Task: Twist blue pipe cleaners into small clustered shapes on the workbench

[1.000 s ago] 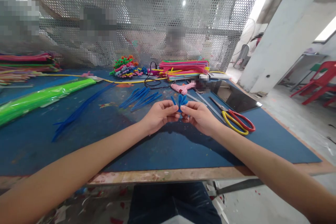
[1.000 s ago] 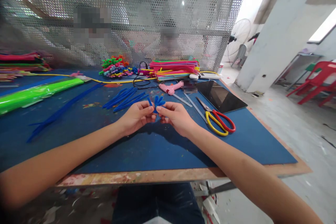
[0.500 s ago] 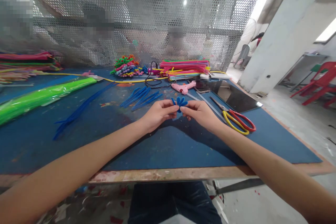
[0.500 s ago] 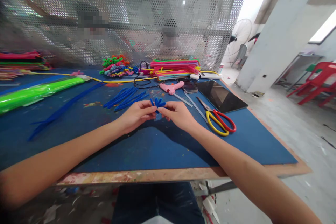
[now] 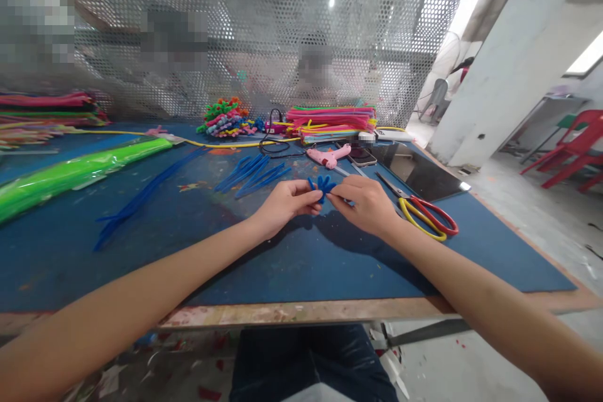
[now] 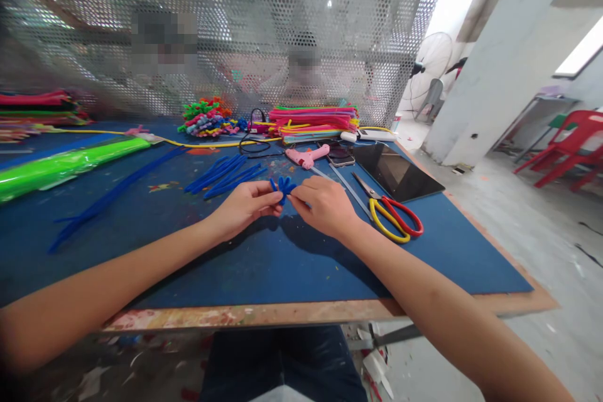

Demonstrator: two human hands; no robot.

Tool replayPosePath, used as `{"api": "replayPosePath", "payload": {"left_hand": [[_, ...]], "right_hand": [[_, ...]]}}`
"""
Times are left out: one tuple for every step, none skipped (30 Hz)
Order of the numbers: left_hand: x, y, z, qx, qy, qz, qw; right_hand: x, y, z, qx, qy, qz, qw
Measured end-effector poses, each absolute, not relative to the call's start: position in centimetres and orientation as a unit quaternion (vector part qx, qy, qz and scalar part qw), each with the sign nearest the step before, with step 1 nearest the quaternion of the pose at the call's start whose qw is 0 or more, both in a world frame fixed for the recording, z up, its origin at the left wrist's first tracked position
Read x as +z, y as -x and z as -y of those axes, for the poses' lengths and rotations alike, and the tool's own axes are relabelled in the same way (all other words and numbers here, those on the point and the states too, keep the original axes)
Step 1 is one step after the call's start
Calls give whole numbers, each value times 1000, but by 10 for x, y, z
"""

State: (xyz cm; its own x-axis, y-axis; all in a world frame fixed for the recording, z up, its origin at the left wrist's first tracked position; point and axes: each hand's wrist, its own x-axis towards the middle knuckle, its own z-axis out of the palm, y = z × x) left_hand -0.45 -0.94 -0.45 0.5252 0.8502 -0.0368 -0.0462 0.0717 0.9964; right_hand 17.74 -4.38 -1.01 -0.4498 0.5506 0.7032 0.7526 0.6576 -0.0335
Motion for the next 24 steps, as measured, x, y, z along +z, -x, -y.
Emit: {"api": "replayPosePath", "payload": {"left_hand": [[-4, 5, 9, 342, -592, -344, 643], [-3, 6, 9, 336, -600, -346, 638], [-3, 6, 8, 329, -610, -348, 631], [-2, 6, 8, 323, -621, -349, 623], [-1, 7, 8, 316, -630, -350, 617], [0, 7, 8, 312, -635, -351, 613], [0, 7, 8, 311, -636, -352, 612], [1, 7, 8, 312, -631, -352, 616], [1, 6, 8, 317, -624, -351, 622], [0, 6, 8, 324, -613, -349, 631], [0, 5, 8, 334, -600, -346, 639], [-1, 5, 8, 346, -588, -344, 646], [-1, 5, 8, 357, -577, -342, 651], [-2, 4, 8, 368, -568, -341, 653], [-2, 4, 7, 376, -561, -340, 654], [-2, 5, 7, 382, -558, -340, 653], [-2, 5, 7, 384, -558, -341, 652], [-2, 5, 7, 386, -558, -341, 650], [-2, 5, 6, 389, -558, -342, 648], [-2, 5, 6, 395, -556, -342, 647], [-1, 5, 6, 404, -553, -340, 645], [-1, 5, 6, 416, -548, -338, 642], [-1, 5, 6, 429, -545, -334, 639], [-1, 4, 6, 440, -543, -330, 634]], "right_hand": [[-10, -177, 45, -152, 392, 837, 350], [-11, -176, 45, -159, 397, 834, 349], [-12, -176, 46, -164, 402, 831, 348], [-13, -175, 46, -165, 405, 829, 348], [-13, -175, 46, -163, 407, 827, 351], [-14, -175, 46, -157, 408, 825, 357], [-15, -175, 45, -145, 409, 823, 366], [-15, -175, 45, -128, 410, 820, 377], [-14, -175, 44, -106, 414, 816, 390], [-14, -174, 44, -79, 421, 808, 405], [-13, -174, 44, -48, 430, 798, 420], [-13, -173, 44, -14, 441, 785, 435], [-12, -172, 44, 19, 451, 772, 447], [-11, -171, 44, 50, 459, 760, 458], [-10, -171, 44, 75, 464, 750, 465], [-10, -170, 44, 92, 466, 744, 470], [-9, -170, 45, 100, 464, 744, 471], [-8, -171, 45, 101, 460, 747, 469], [-8, -171, 45, 95, 454, 754, 465], [-7, -171, 46, 85, 447, 764, 458], [-6, -172, 47, 73, 438, 775, 448], [-6, -172, 48, 63, 428, 789, 437], [-6, -171, 49, 56, 418, 802, 423], [-6, -170, 51, 56, 409, 813, 411]]}}
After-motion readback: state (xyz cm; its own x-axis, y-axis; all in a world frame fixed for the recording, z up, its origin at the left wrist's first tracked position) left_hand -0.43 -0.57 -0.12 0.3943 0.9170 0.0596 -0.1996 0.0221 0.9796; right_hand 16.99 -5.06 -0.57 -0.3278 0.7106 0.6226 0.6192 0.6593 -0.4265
